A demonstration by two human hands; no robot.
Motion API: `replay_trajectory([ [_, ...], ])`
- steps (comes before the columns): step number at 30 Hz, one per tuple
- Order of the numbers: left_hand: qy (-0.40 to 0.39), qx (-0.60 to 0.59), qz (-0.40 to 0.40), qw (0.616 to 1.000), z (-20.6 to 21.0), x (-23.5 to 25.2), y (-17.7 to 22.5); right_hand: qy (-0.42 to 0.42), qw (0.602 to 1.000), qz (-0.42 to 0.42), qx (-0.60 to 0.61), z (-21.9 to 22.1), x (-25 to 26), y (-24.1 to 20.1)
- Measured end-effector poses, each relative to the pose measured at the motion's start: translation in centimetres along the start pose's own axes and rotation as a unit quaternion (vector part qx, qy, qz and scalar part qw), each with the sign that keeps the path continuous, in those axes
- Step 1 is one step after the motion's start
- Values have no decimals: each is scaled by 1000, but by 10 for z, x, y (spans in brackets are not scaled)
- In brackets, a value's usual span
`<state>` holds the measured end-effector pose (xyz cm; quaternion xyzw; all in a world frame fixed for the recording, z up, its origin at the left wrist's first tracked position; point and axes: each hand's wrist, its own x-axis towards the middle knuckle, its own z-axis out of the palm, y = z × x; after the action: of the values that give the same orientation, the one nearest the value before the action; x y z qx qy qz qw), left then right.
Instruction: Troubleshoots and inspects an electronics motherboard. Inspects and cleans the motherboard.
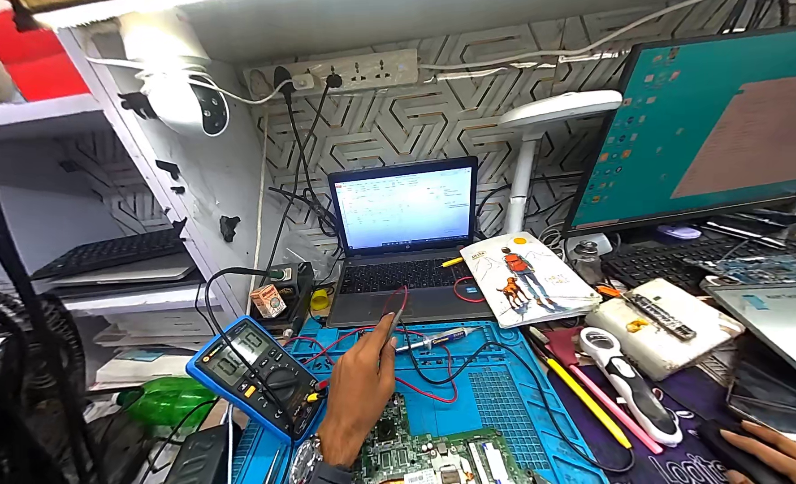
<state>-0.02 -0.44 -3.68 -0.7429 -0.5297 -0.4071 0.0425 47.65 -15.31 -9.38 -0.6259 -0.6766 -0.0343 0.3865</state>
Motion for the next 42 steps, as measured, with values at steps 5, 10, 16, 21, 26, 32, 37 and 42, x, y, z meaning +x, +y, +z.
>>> replay_trajectory([
  [5, 2, 0, 2, 1000, 0, 0, 0, 2, 1000, 0, -2, 1, -1, 2],
  [10, 2, 3, 4, 1000, 0, 0, -1, 0, 1000, 1, -1, 0, 0, 0],
  [16, 3, 2, 7, 1000, 1, 0, -2, -3, 1000, -2, 2, 1, -1, 4],
  [21, 4, 4, 7, 1000, 1, 0, -1, -7, 1000, -1, 5, 2, 0, 5],
  [26, 2, 4, 6, 1000, 0, 0, -1, -6, 1000, 8, 0, 1, 0, 4],
  [32, -4, 2, -1, 1000, -1, 0, -1, 8, 1000, 5, 3, 2, -2, 2],
  [37, 0, 4, -4, 1000, -1, 0, 0, 5, 1000, 3, -3, 1, -2, 2],
  [42, 2, 4, 3, 1000, -1, 0, -1, 4, 1000, 2, 0, 1, -2, 3],
])
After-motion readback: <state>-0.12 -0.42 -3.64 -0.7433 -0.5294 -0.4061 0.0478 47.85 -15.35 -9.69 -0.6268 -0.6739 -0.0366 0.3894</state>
